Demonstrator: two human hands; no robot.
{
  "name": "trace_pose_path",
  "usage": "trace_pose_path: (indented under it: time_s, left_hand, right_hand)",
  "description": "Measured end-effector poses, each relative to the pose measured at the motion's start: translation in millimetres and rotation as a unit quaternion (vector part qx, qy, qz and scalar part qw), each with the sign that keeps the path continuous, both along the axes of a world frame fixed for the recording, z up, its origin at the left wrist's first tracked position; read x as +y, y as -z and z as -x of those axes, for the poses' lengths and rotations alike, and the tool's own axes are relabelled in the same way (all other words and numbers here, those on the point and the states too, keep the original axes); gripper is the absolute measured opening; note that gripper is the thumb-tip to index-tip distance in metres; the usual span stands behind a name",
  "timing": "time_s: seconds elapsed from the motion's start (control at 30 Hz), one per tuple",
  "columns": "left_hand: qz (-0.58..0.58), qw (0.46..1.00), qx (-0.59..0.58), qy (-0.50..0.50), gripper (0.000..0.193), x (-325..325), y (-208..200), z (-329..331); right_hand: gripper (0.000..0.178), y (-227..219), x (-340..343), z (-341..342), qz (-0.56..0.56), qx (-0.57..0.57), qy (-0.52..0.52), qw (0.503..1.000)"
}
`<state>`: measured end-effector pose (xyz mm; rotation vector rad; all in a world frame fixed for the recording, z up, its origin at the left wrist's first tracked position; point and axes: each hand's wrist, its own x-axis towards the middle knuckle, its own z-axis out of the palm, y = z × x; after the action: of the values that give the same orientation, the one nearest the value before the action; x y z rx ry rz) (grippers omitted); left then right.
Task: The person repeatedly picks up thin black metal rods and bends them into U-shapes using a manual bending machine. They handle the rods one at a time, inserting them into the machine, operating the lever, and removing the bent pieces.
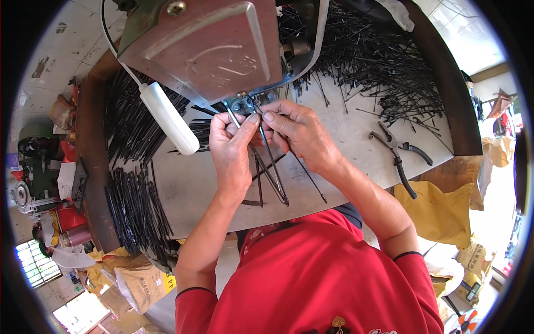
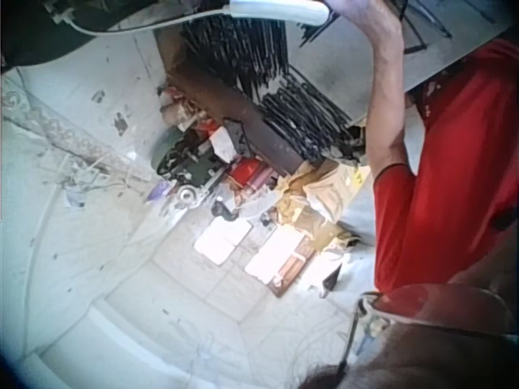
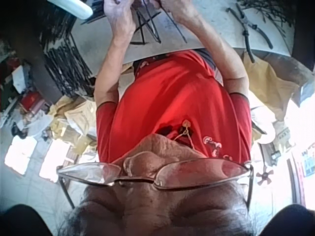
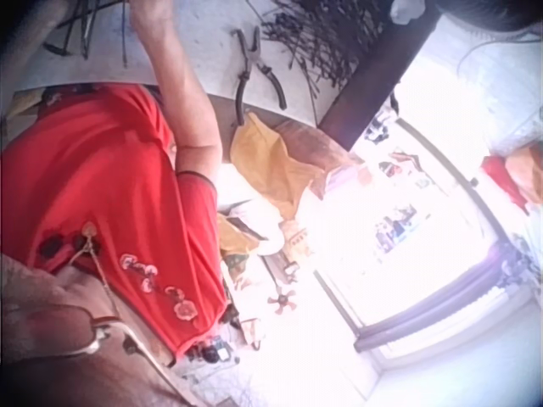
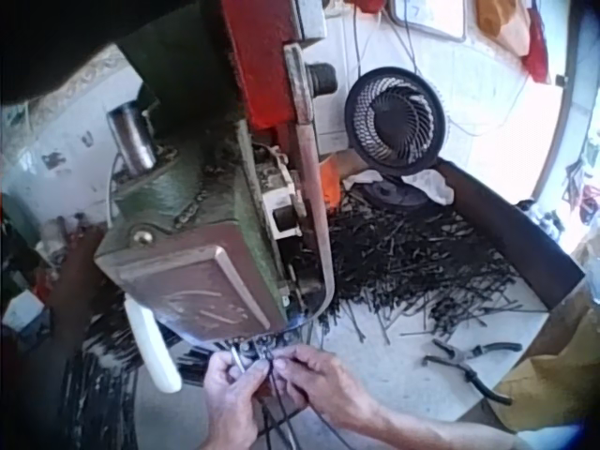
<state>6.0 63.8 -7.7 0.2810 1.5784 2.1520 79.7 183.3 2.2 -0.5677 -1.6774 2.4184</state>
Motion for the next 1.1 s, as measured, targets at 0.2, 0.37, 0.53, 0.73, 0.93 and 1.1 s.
trace_pose_path:
  time_s: [0.2,0.37,0.53,0.73,0.93,1.1]
  left_hand:
    - [-0.005,1.0,-0.006,0.0,0.019,-3.8,2.3,3.6]
    - [-0.004,1.0,-0.012,0.001,0.019,-2.2,-2.7,1.7]
    - [-0.005,1.0,-0.007,0.007,0.018,2.6,-3.9,4.4]
    - [-0.021,1.0,-0.011,-0.007,0.02,8.3,-1.0,4.5]
    - [-0.022,1.0,-0.018,-0.014,0.02,8.9,-3.8,2.3]
    - [-0.024,0.999,-0.031,-0.009,0.021,9.6,-2.5,2.9]
  right_hand:
    - [0.019,-4.2,-2.5,3.0,0.01,-0.004,0.01,1.0]
    - [0.019,-2.3,-3.6,2.9,0.003,-0.002,0.013,1.0]
    - [0.02,-0.8,-2.1,4.1,0.004,0.014,0.023,1.0]
    - [0.02,1.8,0.4,4.2,-0.005,0.006,0.019,1.0]
    - [0.02,1.0,0.4,3.3,-0.009,0.005,0.017,1.0]
    - [0.02,3.1,-0.9,4.6,-0.009,-0.005,0.024,1.0]
